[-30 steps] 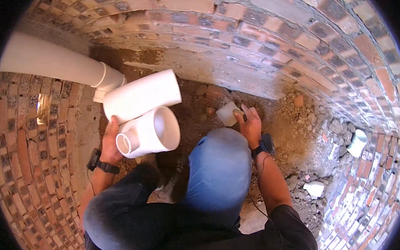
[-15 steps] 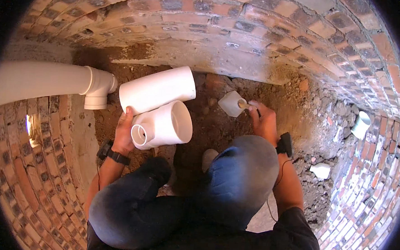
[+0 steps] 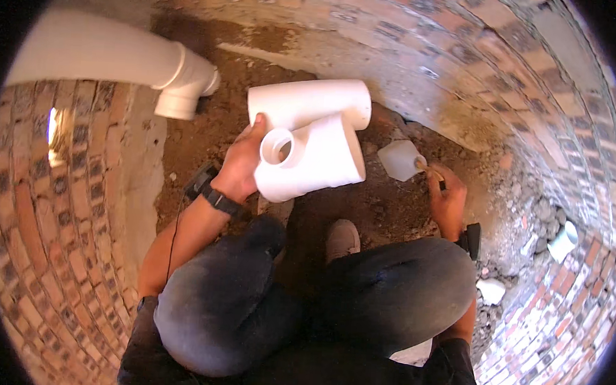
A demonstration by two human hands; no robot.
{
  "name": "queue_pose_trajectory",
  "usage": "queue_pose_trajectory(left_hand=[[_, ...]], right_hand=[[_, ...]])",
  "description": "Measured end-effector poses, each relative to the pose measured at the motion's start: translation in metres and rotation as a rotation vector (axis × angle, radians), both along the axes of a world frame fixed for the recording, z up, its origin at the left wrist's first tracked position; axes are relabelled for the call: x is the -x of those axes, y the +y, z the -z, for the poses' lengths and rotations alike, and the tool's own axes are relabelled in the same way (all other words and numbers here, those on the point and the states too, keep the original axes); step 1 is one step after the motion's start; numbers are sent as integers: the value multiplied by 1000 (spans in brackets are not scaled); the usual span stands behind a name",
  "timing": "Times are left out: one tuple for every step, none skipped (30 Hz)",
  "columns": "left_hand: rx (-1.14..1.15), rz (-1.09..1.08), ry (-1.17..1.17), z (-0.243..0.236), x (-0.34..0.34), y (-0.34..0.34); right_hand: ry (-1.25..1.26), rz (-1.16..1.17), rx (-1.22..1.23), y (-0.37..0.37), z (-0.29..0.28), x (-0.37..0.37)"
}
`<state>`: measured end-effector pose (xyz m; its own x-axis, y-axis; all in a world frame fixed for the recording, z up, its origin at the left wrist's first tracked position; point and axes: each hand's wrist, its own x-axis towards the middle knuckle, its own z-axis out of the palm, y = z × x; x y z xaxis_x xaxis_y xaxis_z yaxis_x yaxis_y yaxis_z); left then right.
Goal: The person applies adhesive to a PVC pipe and a fitting using a brush, then inserts the pipe into the fitting while working in a dirt-filled area between brick walls.
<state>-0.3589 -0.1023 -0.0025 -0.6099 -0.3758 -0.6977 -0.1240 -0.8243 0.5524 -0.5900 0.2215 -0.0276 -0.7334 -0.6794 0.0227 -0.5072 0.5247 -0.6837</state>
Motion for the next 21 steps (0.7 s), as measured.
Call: queue_pose_trajectory(left_hand=[[-76, -31, 17, -3, -2, -2], [-54, -45, 22, -4, -4, -6], [-145, -80, 87, -5, -6, -8], [-242, -109, 140, -3, -8, -10], [-231, -86, 188, -2, -13, -10], [-220, -117, 119, -1, -18, -12], [-167, -128, 135, 0, -24, -13], [-127, -130, 155, 3, -29, -14], [-83, -180, 67, 6, -32, -13], [-31, -163, 29, 6, -38, -13], [-63, -165, 99, 8, -40, -12], [-66, -103, 148, 7, -42, -12], [-53, -78, 180, 7, -41, -11], [-54, -67, 195, 6, -39, -9], [-16, -52, 119, 5, -37, -7], [-8, -8, 139, 4, -35, -6], [5, -8, 96, 4, -31, -3], [78, 23, 83, 4, -28, 0], [148, 61, 104, 4, -27, 2], [152, 60, 71, 5, -24, 4], [185, 86, 67, 7, -22, 6]], right_hand=[[-9, -21, 14, 0, 1, 1], [-3, -26, 7, 0, 1, 1], [13, -24, -5, 0, 2, 2], [5, -37, 9, -1, 3, 2], [10, -43, 7, -2, 5, 2], [20, -29, 9, -3, 6, 2], [12, -46, -1, -3, 8, 1], [-2, -69, -4, -4, 10, 1], [-6, -79, -18, -3, 11, 1], [-3, -45, 4, -2, 13, 1], [7, -6, 24, 1, 14, 1], [33, 32, -5, 6, 13, 2], [-11, 132, 31, 10, 12, 2], [-62, 228, 74, 15, 10, 1], [-54, 252, 64, 21, 8, 1], [-123, 319, 117, 25, 6, 1], [-193, 382, 173, 28, 5, 1], [-190, 393, 174, 30, 5, 1], [-200, 406, 188, 30, 5, 1], [-211, 422, 195, 31, 6, 1], [-207, 421, 206, 31, 7, 1]])
